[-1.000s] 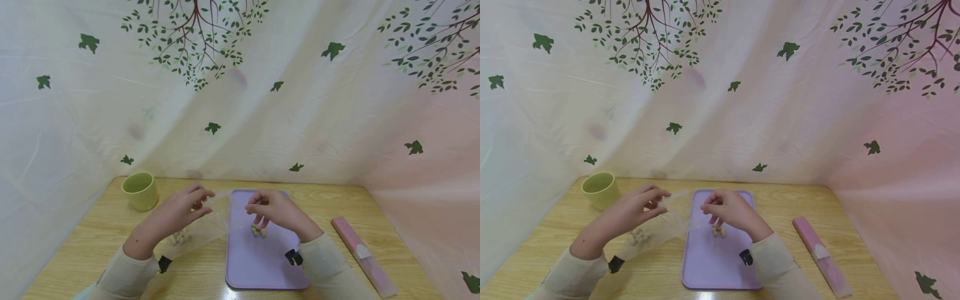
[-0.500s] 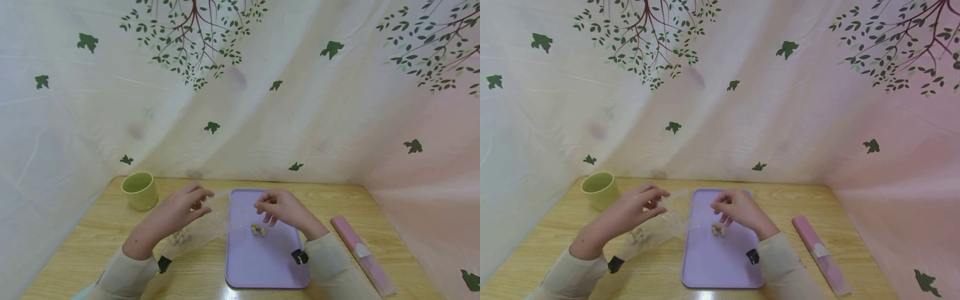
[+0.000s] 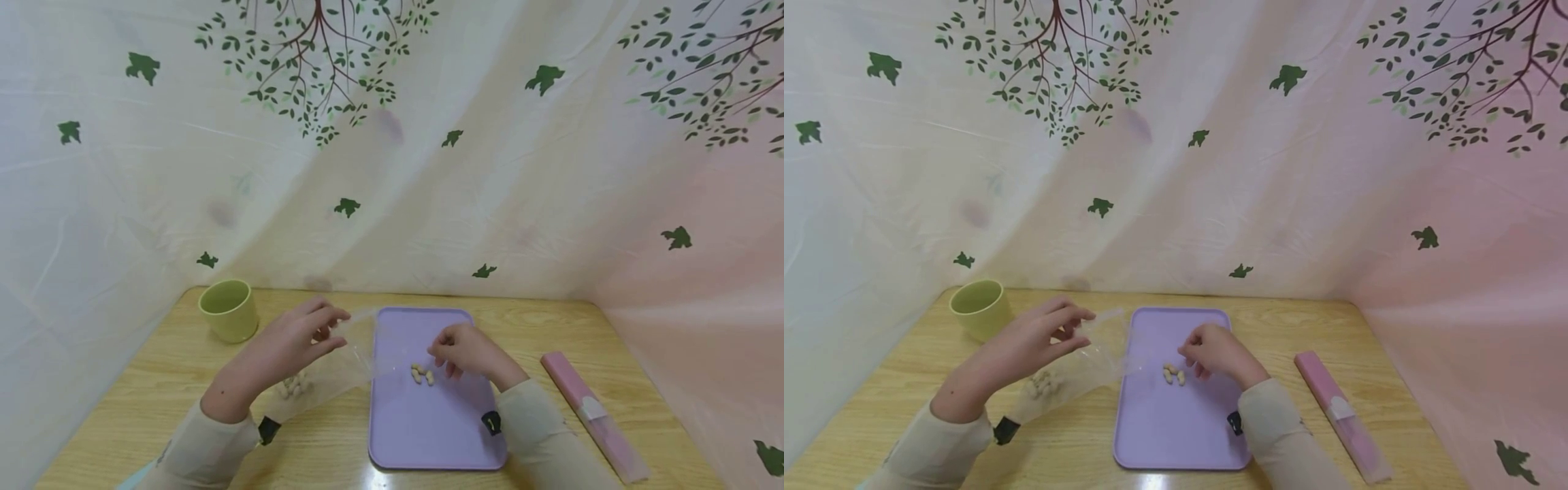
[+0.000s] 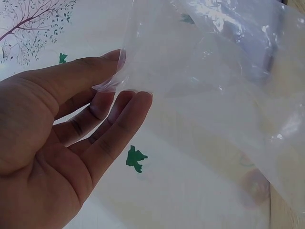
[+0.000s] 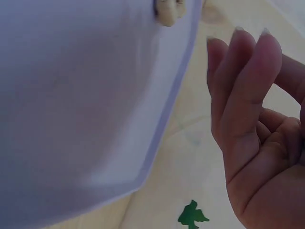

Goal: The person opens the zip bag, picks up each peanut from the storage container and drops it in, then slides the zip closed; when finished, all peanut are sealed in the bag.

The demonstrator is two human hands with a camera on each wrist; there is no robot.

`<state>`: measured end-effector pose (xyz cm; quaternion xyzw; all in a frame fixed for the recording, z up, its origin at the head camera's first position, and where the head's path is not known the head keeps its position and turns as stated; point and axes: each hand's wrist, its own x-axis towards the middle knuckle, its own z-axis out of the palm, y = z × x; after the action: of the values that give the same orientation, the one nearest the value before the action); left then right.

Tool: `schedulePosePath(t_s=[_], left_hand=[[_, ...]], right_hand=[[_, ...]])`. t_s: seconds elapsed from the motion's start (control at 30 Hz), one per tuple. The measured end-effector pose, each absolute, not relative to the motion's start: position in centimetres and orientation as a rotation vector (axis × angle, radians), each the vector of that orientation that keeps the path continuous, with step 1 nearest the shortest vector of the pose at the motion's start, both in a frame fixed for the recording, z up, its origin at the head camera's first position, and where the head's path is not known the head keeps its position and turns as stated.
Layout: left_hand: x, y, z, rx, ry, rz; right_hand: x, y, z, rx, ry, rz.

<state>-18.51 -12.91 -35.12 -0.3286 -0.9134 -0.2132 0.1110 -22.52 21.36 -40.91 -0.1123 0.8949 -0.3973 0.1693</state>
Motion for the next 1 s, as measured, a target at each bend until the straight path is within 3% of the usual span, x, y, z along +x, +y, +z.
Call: schedulePosePath(t_s=[1.0], left_hand=[[-18.4,-12.9,-35.0,-0.976,-2.683,-0.632]], right_hand=[[-21.3,19.8,-43.1,-0.258,2.535,-0.977]])
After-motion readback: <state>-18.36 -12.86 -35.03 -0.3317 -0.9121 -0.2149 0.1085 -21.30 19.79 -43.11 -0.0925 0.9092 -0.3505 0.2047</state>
